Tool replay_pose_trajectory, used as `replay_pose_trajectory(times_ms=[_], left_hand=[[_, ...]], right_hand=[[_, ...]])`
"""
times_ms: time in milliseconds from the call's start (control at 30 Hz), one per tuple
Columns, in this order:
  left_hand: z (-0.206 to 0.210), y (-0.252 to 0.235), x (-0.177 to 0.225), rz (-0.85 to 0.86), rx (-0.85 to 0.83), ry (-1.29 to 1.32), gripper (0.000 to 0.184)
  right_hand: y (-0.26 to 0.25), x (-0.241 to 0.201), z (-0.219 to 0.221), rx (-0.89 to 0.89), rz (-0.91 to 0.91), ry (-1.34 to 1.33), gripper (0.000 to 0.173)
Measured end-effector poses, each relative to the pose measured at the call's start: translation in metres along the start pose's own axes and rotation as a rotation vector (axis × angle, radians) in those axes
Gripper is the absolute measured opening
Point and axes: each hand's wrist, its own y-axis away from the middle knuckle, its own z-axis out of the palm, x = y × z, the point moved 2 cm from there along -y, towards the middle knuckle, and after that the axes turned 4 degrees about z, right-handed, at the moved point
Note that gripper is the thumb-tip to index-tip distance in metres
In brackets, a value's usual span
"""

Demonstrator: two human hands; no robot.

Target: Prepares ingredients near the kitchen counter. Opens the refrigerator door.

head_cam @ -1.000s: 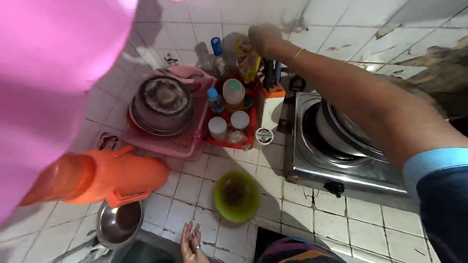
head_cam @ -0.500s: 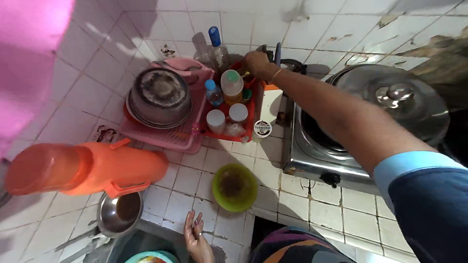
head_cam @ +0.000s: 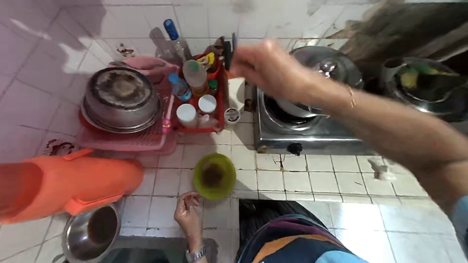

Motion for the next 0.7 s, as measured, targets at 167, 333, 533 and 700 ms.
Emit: replay_pose_trajectory(times_ms=[167, 333, 533, 700], left_hand=[[0.056, -0.001, 0.022, 0.003, -0.197, 0.179, 0.038], [0.122, 0.040, 0.036, -0.111, -0.465, 0.233, 0.060], [0.218, 0.131, 0.069, -0.148, -0.910, 0.062, 0.053], [0.313, 0.241, 0.115, -0.250, -1.136, 0.074, 0.084]], right_hand=[[0.172, -0.002, 0.066, 0.011, 0.180, -0.144, 0.041], [0.318, 0.035, 0.120, -0.121, 0.586, -0.378, 0.046], [0.486, 0.078, 0.077, 0.139, 0.826, -0.441, 0.037], [0.629, 0.103, 0.041, 0.164, 1.069, -0.663, 0.043]])
